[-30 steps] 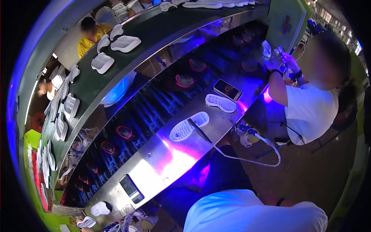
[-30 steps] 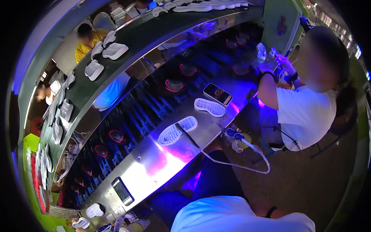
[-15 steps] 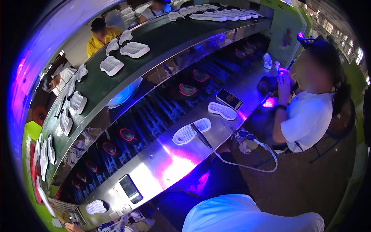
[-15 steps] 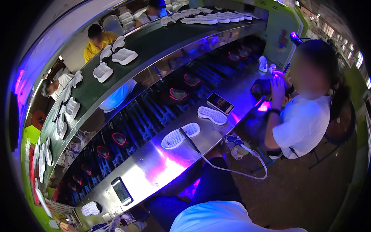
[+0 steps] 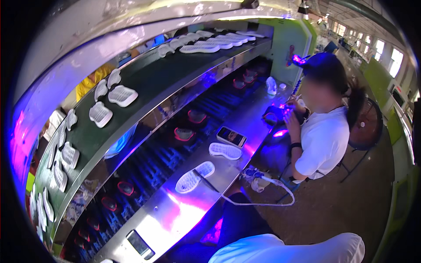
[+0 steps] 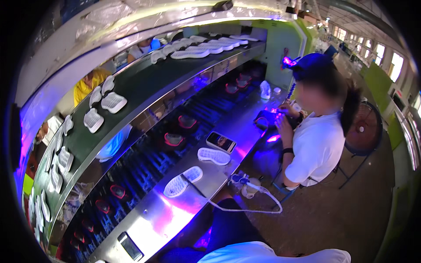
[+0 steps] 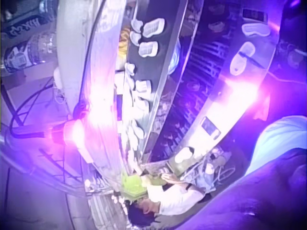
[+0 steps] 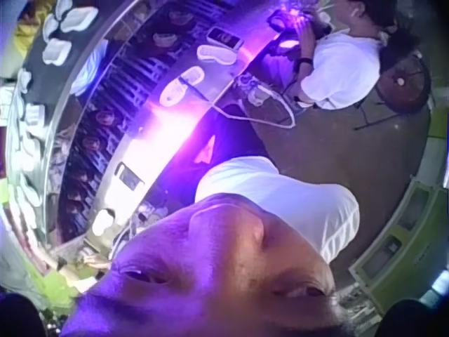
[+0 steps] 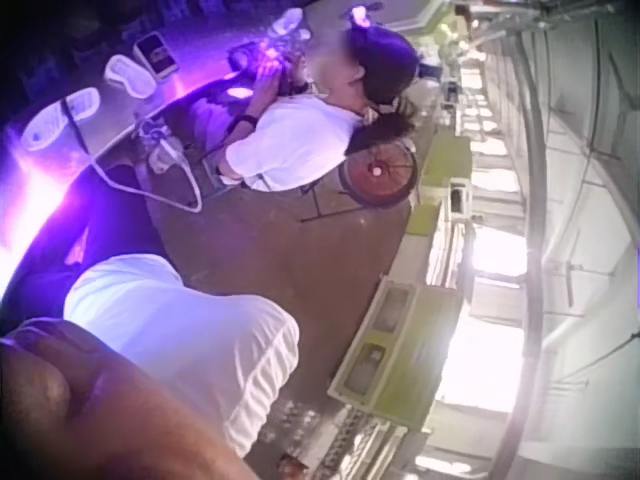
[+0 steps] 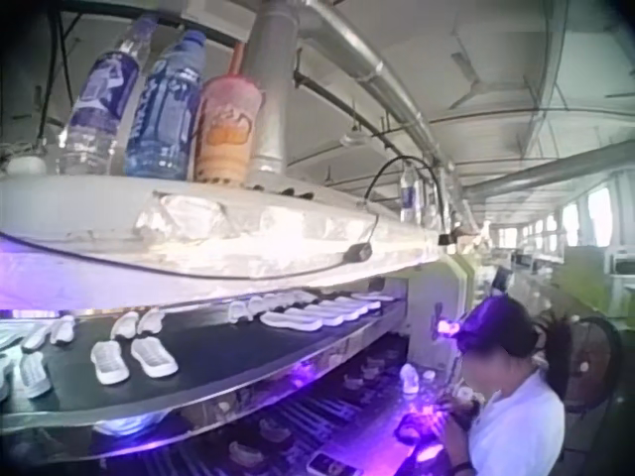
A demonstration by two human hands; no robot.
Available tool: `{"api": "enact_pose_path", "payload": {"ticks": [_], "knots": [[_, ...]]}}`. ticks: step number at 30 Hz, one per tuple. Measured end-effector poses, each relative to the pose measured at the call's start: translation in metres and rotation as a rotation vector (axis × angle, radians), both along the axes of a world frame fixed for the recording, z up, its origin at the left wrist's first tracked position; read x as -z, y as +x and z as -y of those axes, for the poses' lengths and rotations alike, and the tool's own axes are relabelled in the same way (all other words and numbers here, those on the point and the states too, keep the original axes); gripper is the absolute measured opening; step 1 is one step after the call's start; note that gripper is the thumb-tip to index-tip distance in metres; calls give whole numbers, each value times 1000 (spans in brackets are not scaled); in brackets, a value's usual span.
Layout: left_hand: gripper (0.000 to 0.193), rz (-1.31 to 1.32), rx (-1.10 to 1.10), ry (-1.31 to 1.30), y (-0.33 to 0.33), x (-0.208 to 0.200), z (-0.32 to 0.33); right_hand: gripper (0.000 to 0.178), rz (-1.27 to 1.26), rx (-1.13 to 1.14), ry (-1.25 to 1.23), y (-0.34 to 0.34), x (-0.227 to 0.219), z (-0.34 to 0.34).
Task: Cleaning and applying adhesive to shoe components on a factory assembly line.
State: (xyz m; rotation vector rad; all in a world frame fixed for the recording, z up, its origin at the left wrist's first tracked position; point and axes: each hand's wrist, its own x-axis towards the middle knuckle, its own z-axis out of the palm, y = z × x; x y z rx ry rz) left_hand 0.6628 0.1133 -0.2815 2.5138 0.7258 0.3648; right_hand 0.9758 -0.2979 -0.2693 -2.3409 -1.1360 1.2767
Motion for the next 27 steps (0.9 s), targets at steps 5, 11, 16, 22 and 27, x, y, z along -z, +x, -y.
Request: {"api": "enact_pose_path", "payload": {"ticks": [5,11,16,22,27], "knots": [[28,59,107,-3,43,11,-20,31,17,109,13,-12,-17,17],[27,82,166,-26,67,19,-22,32,-8,169,11,-25,-38,35],[26,61,148,-18,61,18,-34,33,-71,152,35,-28,-39,26],[24,17,51,12,37,10,-46,33,-168,53,76,-11,-34,-1],[23,-6,-84,79,2,-5,-63,34,-238,-89,140,10,-26,-48]]}}
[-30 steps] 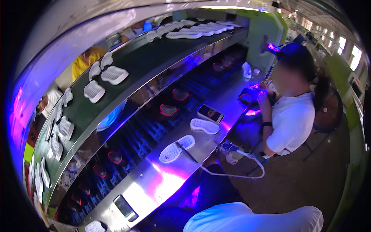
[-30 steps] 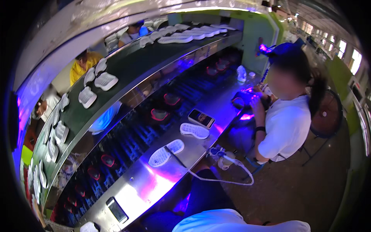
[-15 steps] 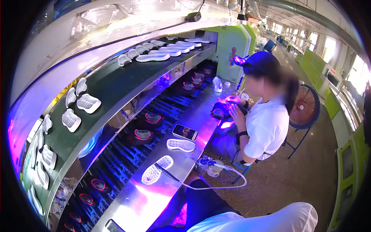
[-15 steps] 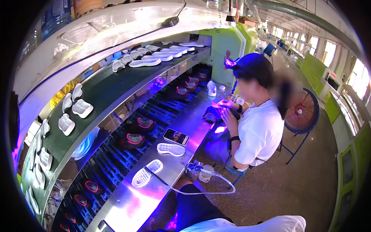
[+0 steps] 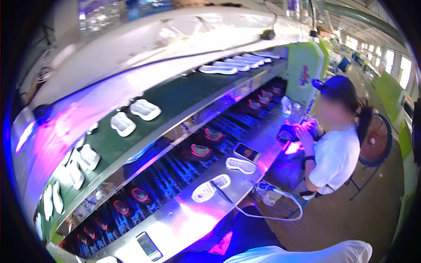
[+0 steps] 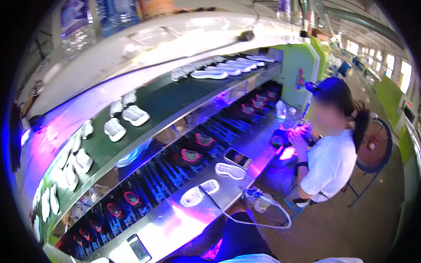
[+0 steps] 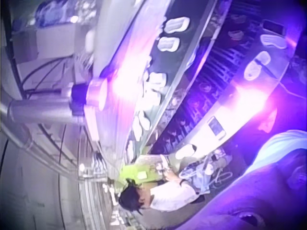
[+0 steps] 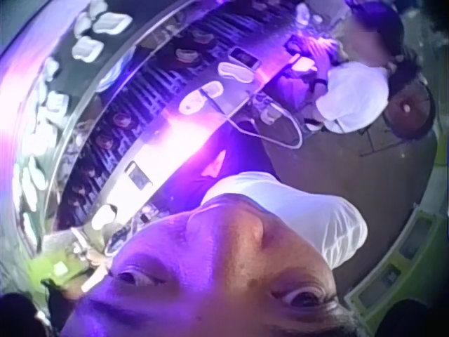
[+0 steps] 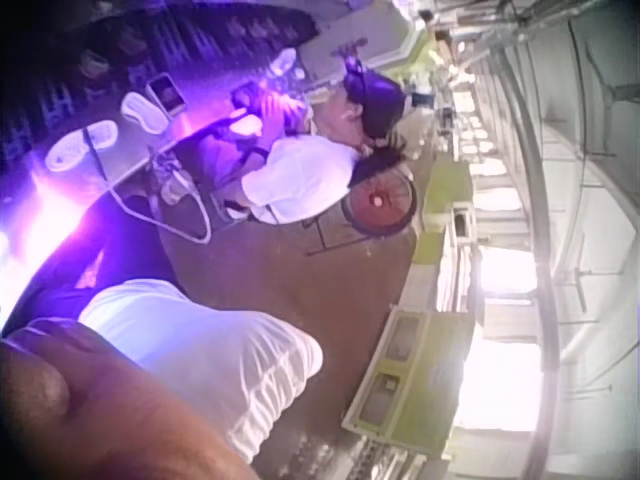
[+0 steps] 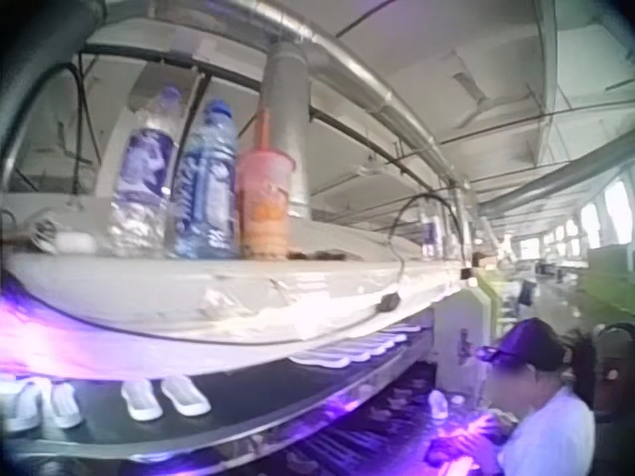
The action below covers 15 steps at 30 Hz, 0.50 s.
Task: Cleaning and applying adhesive to shoe components on a factory assembly line.
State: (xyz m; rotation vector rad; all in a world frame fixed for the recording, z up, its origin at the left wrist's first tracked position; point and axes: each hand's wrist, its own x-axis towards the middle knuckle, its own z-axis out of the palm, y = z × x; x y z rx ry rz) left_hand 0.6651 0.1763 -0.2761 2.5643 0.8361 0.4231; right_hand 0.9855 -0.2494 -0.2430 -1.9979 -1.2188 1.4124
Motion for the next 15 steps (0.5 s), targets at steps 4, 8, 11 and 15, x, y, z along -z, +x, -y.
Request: {"api": "enact_pose_path", "payload": {"ticks": [4,8,11,15], "knots": [[22,45,-117,88,-9,-15,-25,35,10,-122,93,36,-1,-58],[22,112,-195,164,-13,-27,-47,35,43,-209,171,59,-14,-103],[21,146,-199,182,-17,-32,-52,36,50,-220,191,39,-58,-117],[20,182,-209,208,-26,-41,-60,30,560,80,666,65,-239,-219]]}}
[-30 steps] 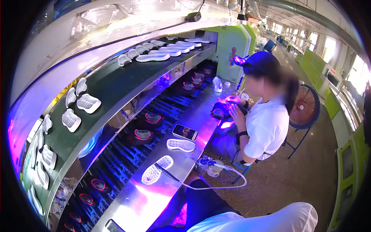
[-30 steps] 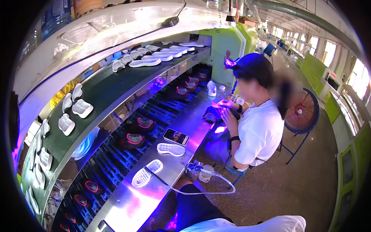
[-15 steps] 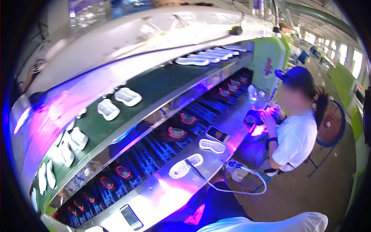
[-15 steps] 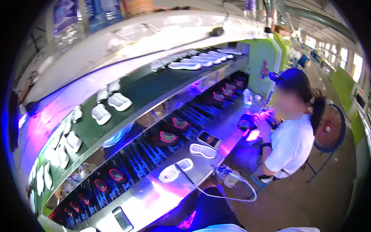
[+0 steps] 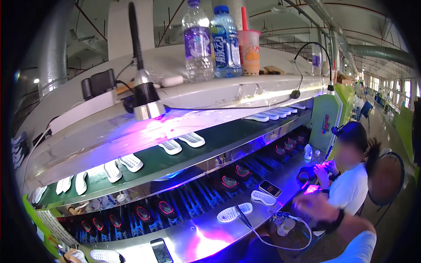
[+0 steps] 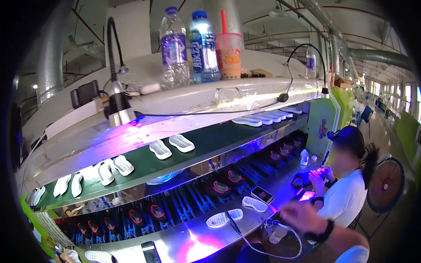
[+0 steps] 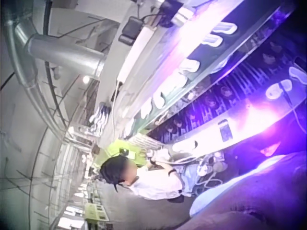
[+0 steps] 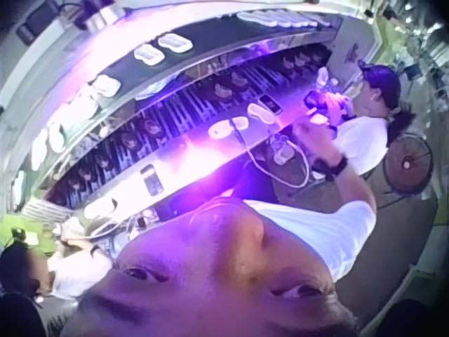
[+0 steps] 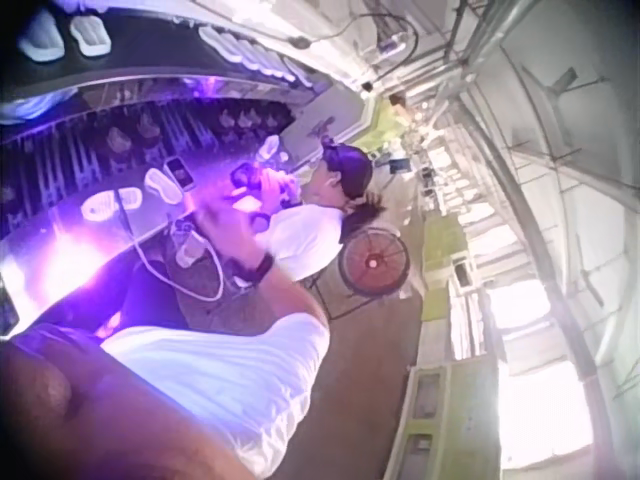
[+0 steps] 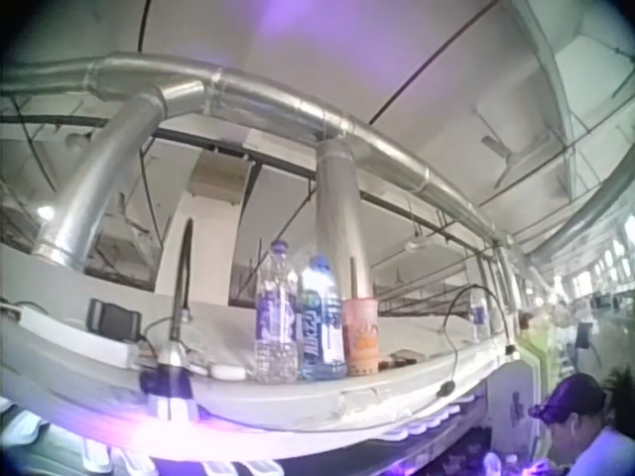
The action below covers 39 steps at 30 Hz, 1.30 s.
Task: Cleaning and applying adhesive to shoe components on a factory assembly line.
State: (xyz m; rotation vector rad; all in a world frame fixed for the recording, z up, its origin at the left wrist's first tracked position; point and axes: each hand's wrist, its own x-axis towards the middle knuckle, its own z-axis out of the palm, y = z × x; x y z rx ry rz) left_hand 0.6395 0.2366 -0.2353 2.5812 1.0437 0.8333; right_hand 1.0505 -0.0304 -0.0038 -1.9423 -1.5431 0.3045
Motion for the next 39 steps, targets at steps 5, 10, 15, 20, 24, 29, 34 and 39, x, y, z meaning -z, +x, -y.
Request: {"api": "enact_pose_path", "payload": {"ticks": [5,10,15,20,24,29,34,39], "knots": [[19,40,-17,38,-7,-15,-21,27,-172,-144,360,6,-185,-92],[18,71,-40,60,-23,-24,-40,47,-1,-93,441,14,-287,-192],[17,79,-33,74,-23,-34,-58,78,82,232,603,35,-321,-268],[16,55,-8,82,-26,-39,-75,84,-125,67,546,8,-331,-305],[15,27,27,90,-19,-46,-90,80,-70,130,585,32,-332,-318],[14,4,31,73,-14,-44,-100,71,-150,51,744,22,-335,-277],[13,-19,57,35,-3,-32,-100,61,-255,-55,731,-8,-326,-175],[12,-68,82,-87,4,9,-56,74,-485,-247,619,-33,-200,-120]]}}
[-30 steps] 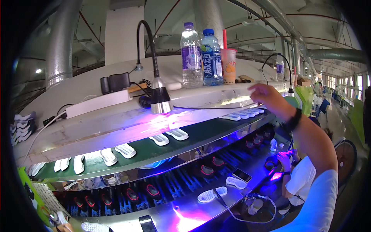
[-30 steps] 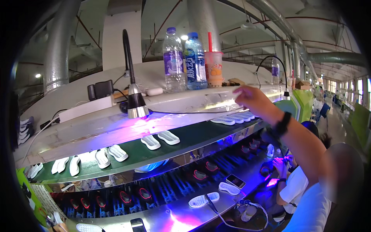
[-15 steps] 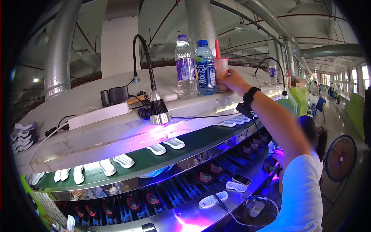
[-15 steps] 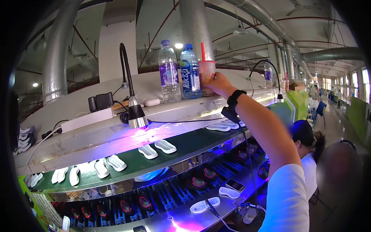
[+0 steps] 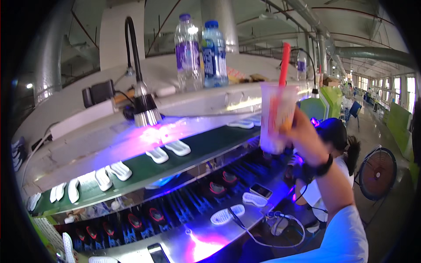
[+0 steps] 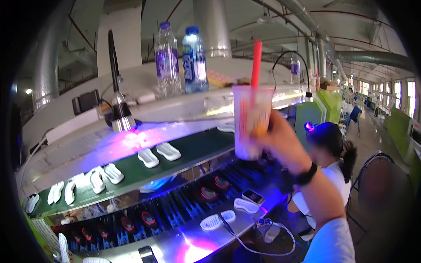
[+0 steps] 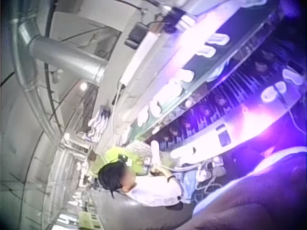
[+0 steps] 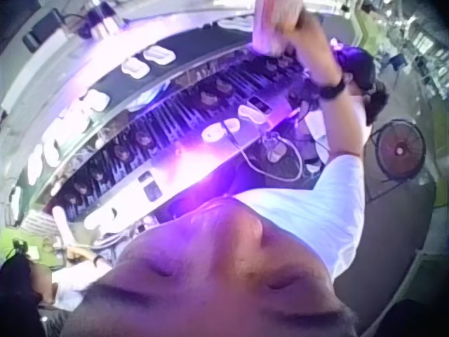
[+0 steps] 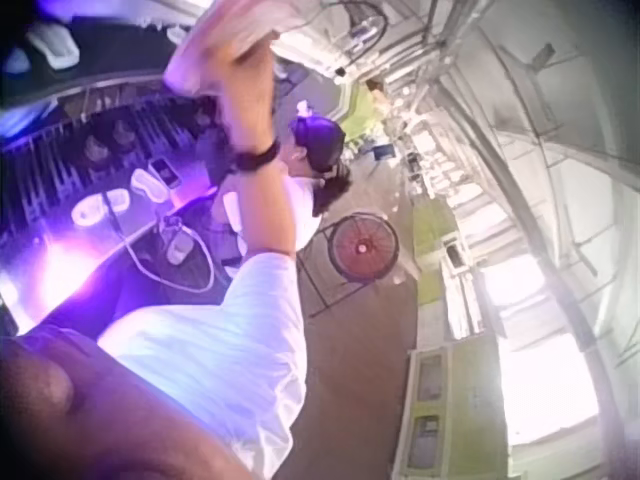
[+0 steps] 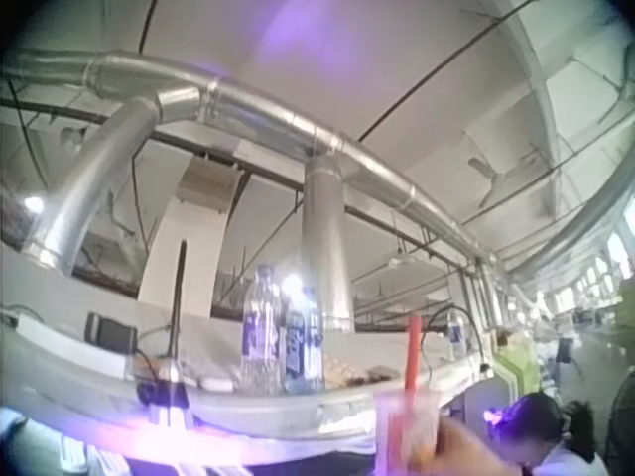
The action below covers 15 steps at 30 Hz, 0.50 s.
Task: Cleaning and applying adhesive to shoe components on a factory assembly line.
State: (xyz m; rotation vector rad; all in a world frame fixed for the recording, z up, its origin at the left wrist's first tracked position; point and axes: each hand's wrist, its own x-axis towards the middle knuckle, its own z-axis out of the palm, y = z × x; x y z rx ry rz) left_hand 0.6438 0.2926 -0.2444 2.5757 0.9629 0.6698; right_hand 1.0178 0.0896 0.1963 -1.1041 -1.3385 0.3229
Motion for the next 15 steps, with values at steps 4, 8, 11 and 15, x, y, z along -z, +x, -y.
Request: {"api": "enact_pose_path", "payload": {"ticks": [4,8,11,15], "knots": [[12,-88,-34,-133,-25,42,55,91,59,58,-9,-48,131,43],[11,-235,-85,-293,-78,84,125,80,-62,28,-287,-82,244,76],[10,-337,-171,-448,-126,90,203,88,-340,-103,-504,-95,298,90],[10,-452,-207,-592,-167,105,266,78,-94,-149,-433,-95,315,93]]}}
